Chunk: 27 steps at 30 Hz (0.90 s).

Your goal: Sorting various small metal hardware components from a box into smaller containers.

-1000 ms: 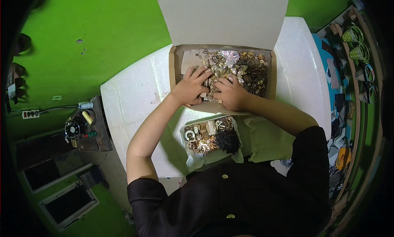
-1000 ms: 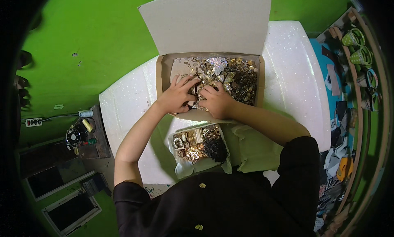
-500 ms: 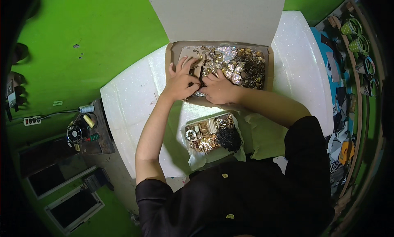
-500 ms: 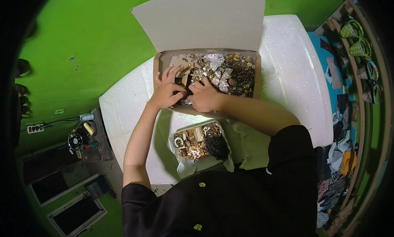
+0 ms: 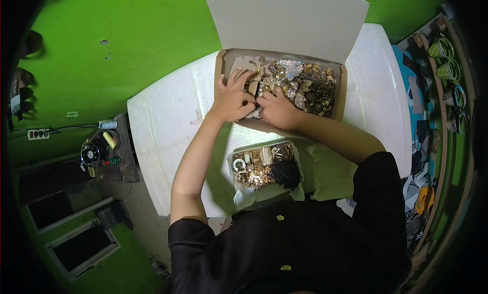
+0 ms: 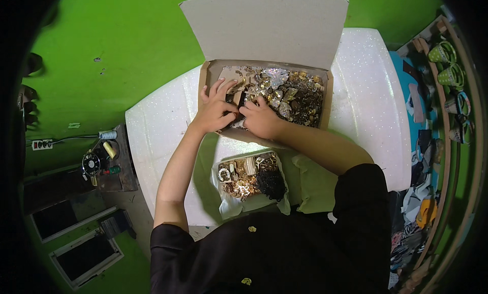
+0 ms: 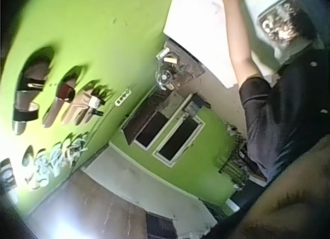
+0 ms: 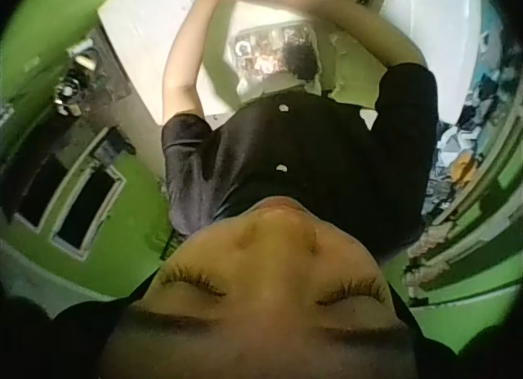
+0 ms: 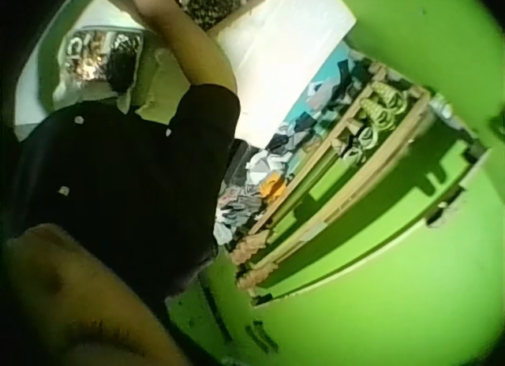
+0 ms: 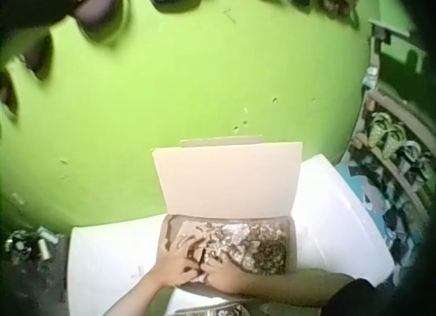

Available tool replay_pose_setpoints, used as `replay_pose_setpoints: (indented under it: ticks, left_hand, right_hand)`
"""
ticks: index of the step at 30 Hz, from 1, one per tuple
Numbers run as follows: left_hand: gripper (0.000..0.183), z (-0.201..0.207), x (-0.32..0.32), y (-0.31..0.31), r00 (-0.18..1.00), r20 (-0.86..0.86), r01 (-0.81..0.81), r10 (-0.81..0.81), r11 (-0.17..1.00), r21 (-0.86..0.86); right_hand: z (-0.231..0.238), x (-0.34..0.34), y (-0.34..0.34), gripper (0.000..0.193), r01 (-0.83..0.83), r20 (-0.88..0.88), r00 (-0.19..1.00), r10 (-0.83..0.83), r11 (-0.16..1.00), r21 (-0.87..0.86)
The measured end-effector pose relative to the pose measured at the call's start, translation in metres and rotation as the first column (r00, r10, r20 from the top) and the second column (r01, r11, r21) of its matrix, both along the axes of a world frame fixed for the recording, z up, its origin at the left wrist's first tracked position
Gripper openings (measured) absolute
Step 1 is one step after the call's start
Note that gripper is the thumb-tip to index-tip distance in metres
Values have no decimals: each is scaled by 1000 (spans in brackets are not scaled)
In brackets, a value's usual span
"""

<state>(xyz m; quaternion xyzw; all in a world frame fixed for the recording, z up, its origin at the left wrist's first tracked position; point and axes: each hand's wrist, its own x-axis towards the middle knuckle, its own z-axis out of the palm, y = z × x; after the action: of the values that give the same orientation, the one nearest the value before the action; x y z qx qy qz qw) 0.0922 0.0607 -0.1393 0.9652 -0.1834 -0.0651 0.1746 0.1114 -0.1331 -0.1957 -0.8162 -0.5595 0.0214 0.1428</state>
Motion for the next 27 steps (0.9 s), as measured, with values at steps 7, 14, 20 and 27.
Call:
replay_pose_setpoints:
  ticks: [7, 14, 20, 27]
  left_hand:
    - [20, -1, -1, -3, 998, -45, 38, -37, 999, 21]
    - [19, -6, -6, -13, 987, -147, 74, -58, 992, 103]
    - [29, 9, -13, -19, 983, -181, -45, 42, 999, -12]
    - [27, 57, -33, -32, 986, -166, -73, 23, 950, -302]
  right_hand:
    - [28, -7, -24, 7, 171, -234, 962, -144, 980, 99]
    - [68, -3, -50, 16, 382, -484, 830, -277, 915, 131]
    - [85, -10, -60, 22, 441, -598, 742, -304, 893, 92]
    - [98, -22, -46, 19, 472, -511, 784, -352, 873, 122]
